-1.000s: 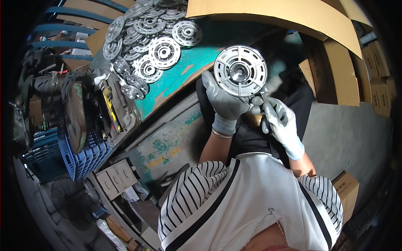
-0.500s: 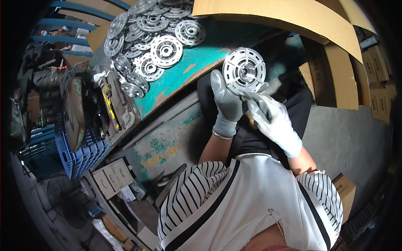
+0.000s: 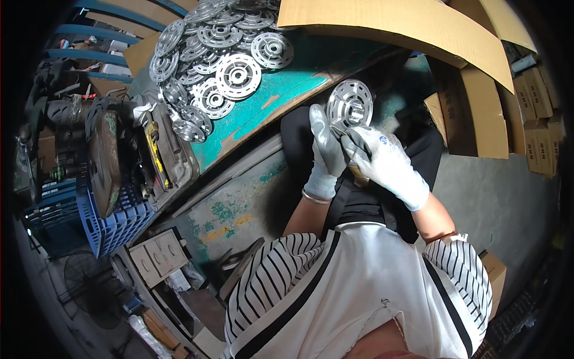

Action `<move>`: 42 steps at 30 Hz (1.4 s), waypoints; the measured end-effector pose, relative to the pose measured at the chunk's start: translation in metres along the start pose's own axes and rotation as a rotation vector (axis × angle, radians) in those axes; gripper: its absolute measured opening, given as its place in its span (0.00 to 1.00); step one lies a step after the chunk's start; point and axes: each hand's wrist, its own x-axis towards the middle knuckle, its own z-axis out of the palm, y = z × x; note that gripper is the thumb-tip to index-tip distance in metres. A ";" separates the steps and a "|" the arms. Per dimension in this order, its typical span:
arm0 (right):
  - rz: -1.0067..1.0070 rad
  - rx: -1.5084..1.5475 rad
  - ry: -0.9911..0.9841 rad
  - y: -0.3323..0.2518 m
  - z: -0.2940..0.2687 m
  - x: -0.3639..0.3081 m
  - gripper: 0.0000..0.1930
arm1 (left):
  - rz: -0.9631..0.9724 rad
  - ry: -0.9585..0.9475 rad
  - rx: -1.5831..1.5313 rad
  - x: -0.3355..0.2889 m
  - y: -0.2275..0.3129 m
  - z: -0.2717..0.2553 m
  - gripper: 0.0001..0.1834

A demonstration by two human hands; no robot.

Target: Picking up circular metal parts from a pile, inspecting them with a small tool, and placing them into a cardboard box.

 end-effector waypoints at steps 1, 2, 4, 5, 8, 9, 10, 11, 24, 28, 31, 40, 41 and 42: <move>0.050 0.063 -0.072 -0.003 -0.003 0.001 0.13 | 0.016 -0.002 0.013 -0.001 0.000 0.000 0.42; 0.049 0.062 -0.071 -0.003 -0.002 0.000 0.13 | 0.018 -0.003 0.012 -0.002 -0.002 -0.001 0.42; 0.021 0.077 -0.042 0.000 0.001 -0.003 0.13 | -0.012 0.047 0.004 -0.003 -0.008 -0.006 0.40; 0.020 0.076 -0.042 0.001 0.003 -0.004 0.13 | -0.003 0.060 0.050 -0.005 -0.010 -0.007 0.40; 0.103 0.084 -0.064 0.006 0.007 -0.006 0.12 | 0.065 0.073 0.141 -0.004 -0.015 -0.005 0.41; 0.114 0.118 -0.066 0.007 0.007 -0.006 0.12 | 0.066 0.072 0.141 -0.003 -0.016 -0.004 0.41; 0.125 0.152 -0.068 0.009 0.009 -0.006 0.12 | 0.016 0.075 0.050 -0.003 -0.017 -0.004 0.41; 0.124 0.151 -0.067 0.012 0.010 -0.007 0.12 | -0.032 0.076 -0.041 -0.003 -0.017 -0.004 0.42; 0.378 0.769 0.001 0.022 -0.011 -0.019 0.13 | 0.349 0.115 0.527 0.035 0.034 -0.054 0.30; 0.443 0.836 0.033 0.034 -0.019 -0.030 0.12 | 0.720 0.183 1.172 0.081 0.093 -0.098 0.39; 0.414 0.787 0.069 0.050 -0.016 -0.039 0.14 | 0.970 0.448 1.909 0.109 0.146 -0.122 0.40; 0.495 0.816 0.067 0.048 -0.017 -0.030 0.12 | 0.784 0.843 1.959 0.123 0.154 -0.172 0.51; 0.490 0.806 0.068 0.049 -0.019 -0.028 0.11 | 0.763 0.827 1.938 0.127 0.146 -0.170 0.51; 0.475 0.812 0.059 0.045 -0.018 -0.026 0.10 | 0.782 0.846 1.925 0.125 0.150 -0.185 0.53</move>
